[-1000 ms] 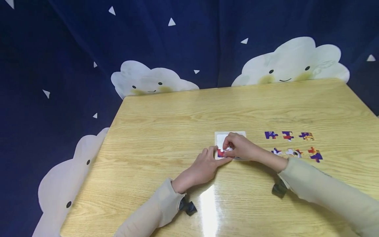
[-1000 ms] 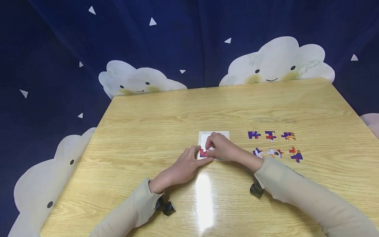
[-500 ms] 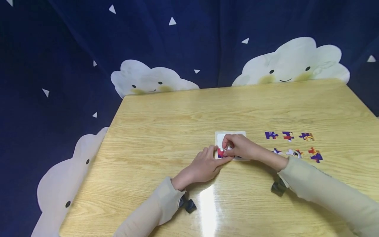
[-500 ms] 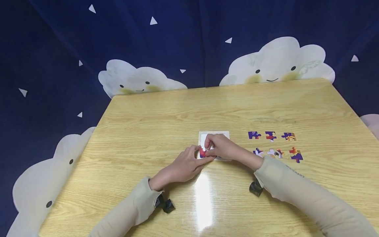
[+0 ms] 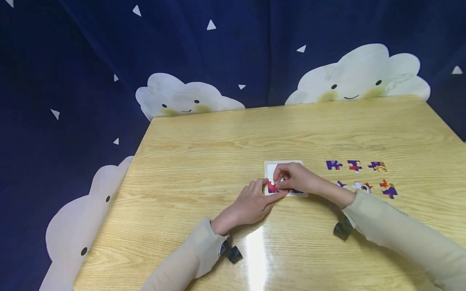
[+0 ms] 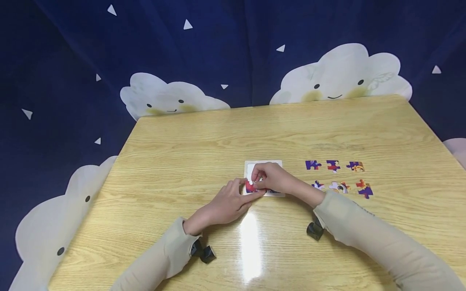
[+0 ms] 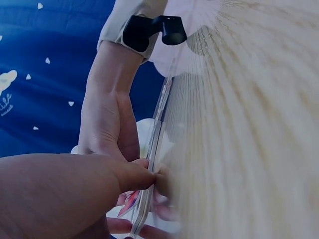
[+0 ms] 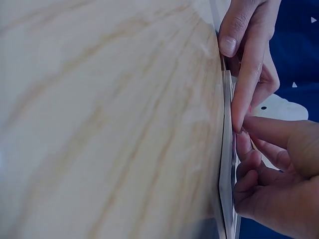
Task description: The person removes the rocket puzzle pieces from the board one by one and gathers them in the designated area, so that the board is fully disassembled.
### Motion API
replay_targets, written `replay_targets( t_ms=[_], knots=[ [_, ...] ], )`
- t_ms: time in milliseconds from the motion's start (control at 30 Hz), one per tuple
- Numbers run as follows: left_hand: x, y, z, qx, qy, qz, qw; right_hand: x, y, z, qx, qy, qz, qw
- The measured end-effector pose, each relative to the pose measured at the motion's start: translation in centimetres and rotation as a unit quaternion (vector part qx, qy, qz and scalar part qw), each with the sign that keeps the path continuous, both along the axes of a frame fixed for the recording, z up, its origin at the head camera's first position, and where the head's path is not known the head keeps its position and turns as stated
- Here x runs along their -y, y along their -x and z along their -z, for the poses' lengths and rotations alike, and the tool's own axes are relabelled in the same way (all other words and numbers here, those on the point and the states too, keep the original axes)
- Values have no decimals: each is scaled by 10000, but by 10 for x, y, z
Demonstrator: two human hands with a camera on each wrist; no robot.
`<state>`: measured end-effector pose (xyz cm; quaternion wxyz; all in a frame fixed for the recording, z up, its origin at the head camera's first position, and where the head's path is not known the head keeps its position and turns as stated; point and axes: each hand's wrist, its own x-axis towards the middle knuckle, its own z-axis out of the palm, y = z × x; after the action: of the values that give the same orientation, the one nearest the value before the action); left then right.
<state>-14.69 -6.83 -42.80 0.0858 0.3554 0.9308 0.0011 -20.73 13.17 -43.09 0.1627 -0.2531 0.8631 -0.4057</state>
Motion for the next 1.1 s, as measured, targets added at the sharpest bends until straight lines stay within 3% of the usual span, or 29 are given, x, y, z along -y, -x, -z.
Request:
replay_targets(
  t_ms=[500,767,1100],
  knots=[
    [0,-1,1,-220,71,162,9996,-6,0,-3,510,389,257,9976],
    [0,0,1,10,-1,45,10000,-16,3,-1,903,611,567,9924],
    [-1,1,2,216,-182,-86,9996,-36,-2,-6,856,622,864,9906]
  ],
)
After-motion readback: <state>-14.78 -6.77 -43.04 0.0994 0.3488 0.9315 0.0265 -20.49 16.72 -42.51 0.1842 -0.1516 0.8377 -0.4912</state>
